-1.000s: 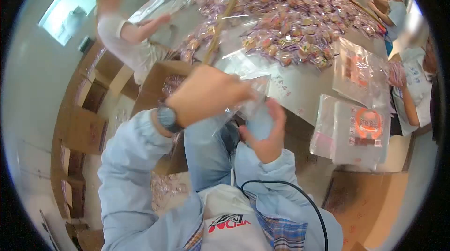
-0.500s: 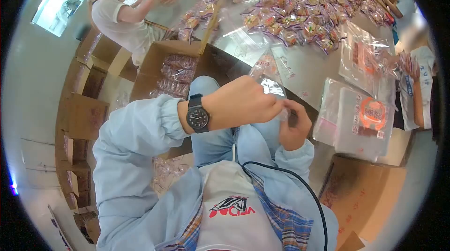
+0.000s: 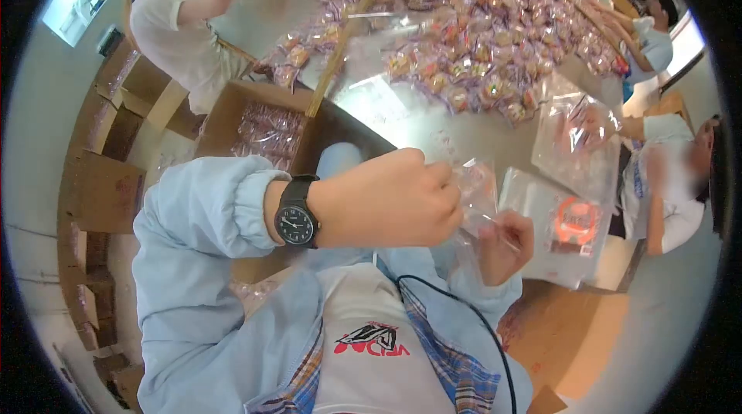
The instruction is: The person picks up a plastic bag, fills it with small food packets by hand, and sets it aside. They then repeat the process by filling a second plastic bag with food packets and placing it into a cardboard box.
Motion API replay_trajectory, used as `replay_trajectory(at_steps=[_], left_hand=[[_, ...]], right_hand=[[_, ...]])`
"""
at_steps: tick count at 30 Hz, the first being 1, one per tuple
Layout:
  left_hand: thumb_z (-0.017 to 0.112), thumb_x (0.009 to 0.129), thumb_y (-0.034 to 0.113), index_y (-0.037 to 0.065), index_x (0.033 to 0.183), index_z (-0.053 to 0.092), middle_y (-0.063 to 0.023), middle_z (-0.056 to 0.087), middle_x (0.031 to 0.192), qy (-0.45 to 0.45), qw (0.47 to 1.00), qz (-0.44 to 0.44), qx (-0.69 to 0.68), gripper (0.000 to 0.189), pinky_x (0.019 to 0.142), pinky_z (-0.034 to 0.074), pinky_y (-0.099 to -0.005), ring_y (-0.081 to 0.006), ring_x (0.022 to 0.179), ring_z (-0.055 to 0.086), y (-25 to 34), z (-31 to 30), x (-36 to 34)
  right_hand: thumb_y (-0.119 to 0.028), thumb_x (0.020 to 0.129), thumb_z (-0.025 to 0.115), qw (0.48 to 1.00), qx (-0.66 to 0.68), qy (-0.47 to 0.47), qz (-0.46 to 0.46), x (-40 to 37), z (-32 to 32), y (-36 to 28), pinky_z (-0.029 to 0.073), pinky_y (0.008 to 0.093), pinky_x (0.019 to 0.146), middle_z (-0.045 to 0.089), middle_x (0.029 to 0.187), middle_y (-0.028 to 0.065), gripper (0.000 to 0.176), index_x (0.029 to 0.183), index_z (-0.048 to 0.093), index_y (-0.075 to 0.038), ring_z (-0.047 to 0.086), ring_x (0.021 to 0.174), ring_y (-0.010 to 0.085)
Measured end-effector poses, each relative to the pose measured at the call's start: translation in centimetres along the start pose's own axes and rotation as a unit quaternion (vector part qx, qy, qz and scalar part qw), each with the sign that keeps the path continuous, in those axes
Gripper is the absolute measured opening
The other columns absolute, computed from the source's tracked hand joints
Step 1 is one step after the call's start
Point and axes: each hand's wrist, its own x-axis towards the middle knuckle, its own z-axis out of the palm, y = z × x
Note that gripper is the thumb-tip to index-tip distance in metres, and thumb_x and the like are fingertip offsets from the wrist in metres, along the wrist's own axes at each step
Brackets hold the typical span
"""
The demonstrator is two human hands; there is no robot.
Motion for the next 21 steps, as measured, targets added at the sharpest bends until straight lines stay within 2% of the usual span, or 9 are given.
replay_trajectory(at_steps=[1, 4, 5, 8, 11, 15, 18, 21], left_hand=[[0.069, 0.075, 0.019, 0.008, 0.084, 0.062, 0.0016, 0.051, 0.073, 0.016, 1.000, 0.003, -0.004, 0.016, 0.052, 0.045, -0.0278, -0.0141, 0.074, 0.058, -0.4, -0.6, 0.1], [0.069, 0.077, 0.019, 0.008, 0.084, 0.061, 0.0008, 0.052, 0.076, 0.054, 0.998, 0.013, 0.012, 0.016, 0.053, 0.045, -0.0272, -0.0142, 0.075, 0.058, -1.9, -2.0, 0.2], [0.069, 0.077, 0.019, 0.008, 0.084, 0.061, 0.0008, 0.052, 0.076, 0.061, 0.998, 0.011, 0.018, 0.015, 0.053, 0.046, -0.0273, -0.0142, 0.075, 0.058, -2.3, -2.1, 0.1], [0.068, 0.079, 0.018, 0.008, 0.089, 0.062, 0.0006, 0.052, 0.078, 0.062, 0.998, 0.005, 0.014, 0.016, 0.052, 0.046, -0.0273, -0.0138, 0.073, 0.058, -3.3, -2.5, -0.5], [0.068, 0.080, 0.018, 0.007, 0.096, 0.063, 0.0000, 0.052, 0.082, 0.076, 0.997, -0.001, 0.006, 0.020, 0.049, 0.046, -0.0274, -0.0128, 0.069, 0.057, -4.2, -2.7, -1.2], [0.068, 0.082, 0.018, 0.007, 0.106, 0.062, -0.0012, 0.054, 0.089, 0.081, 0.997, -0.006, 0.002, 0.028, 0.045, 0.048, -0.0278, -0.0117, 0.063, 0.058, -5.1, -3.1, -2.2], [0.066, 0.084, 0.016, 0.008, 0.092, 0.057, -0.0047, 0.052, 0.084, 0.099, 0.994, -0.022, -0.033, 0.015, 0.046, 0.048, -0.0336, -0.0175, 0.059, 0.062, -5.2, -3.2, -2.7], [0.067, 0.085, 0.019, 0.007, 0.117, 0.061, -0.0031, 0.053, 0.091, 0.064, 0.998, -0.024, 0.010, 0.035, 0.043, 0.047, -0.0287, -0.0121, 0.056, 0.060, -5.5, -2.8, -3.2]], right_hand=[[-0.003, 0.086, 0.080, 0.999, -0.029, 0.017, 0.002, 0.8, 0.4, -1.5, 0.047, 0.0277, 0.071, 0.059, 0.083, 0.0040, 0.021, 0.094, 0.060, -0.004, 0.055, 0.075, 0.0141], [-0.001, 0.087, 0.078, 0.975, -0.168, 0.091, -0.113, 3.7, 0.4, -2.9, 0.049, 0.0289, 0.077, 0.062, 0.087, 0.0066, 0.019, 0.097, 0.062, -0.003, 0.058, 0.080, 0.0170], [0.004, 0.088, 0.074, 0.960, -0.219, 0.109, -0.133, 4.1, 0.0, -2.9, 0.051, 0.0317, 0.084, 0.066, 0.093, 0.0101, 0.017, 0.101, 0.064, 0.000, 0.063, 0.087, 0.0206], [0.007, 0.090, 0.071, 0.930, -0.314, 0.128, -0.142, 5.1, -0.8, -3.2, 0.053, 0.0345, 0.088, 0.070, 0.101, 0.0122, 0.018, 0.106, 0.067, 0.001, 0.067, 0.093, 0.0234], [0.007, 0.092, 0.069, 0.921, -0.347, 0.102, -0.146, 4.9, -2.0, -2.8, 0.053, 0.0358, 0.091, 0.072, 0.106, 0.0139, 0.017, 0.109, 0.068, 0.003, 0.068, 0.098, 0.0248], [0.004, 0.095, 0.068, 0.916, -0.352, 0.151, -0.117, 4.9, -1.4, -3.3, 0.054, 0.0365, 0.092, 0.072, 0.105, 0.0155, 0.016, 0.111, 0.069, 0.003, 0.068, 0.100, 0.0273], [0.002, 0.095, 0.068, 0.915, -0.351, 0.154, -0.124, 5.7, -1.3, -4.2, 0.054, 0.0368, 0.093, 0.072, 0.107, 0.0159, 0.016, 0.111, 0.069, 0.003, 0.068, 0.101, 0.0273], [0.002, 0.096, 0.067, 0.906, -0.377, 0.136, -0.136, 6.7, -1.6, -4.6, 0.055, 0.0357, 0.091, 0.070, 0.112, 0.0155, 0.017, 0.112, 0.068, 0.002, 0.067, 0.103, 0.0253]])
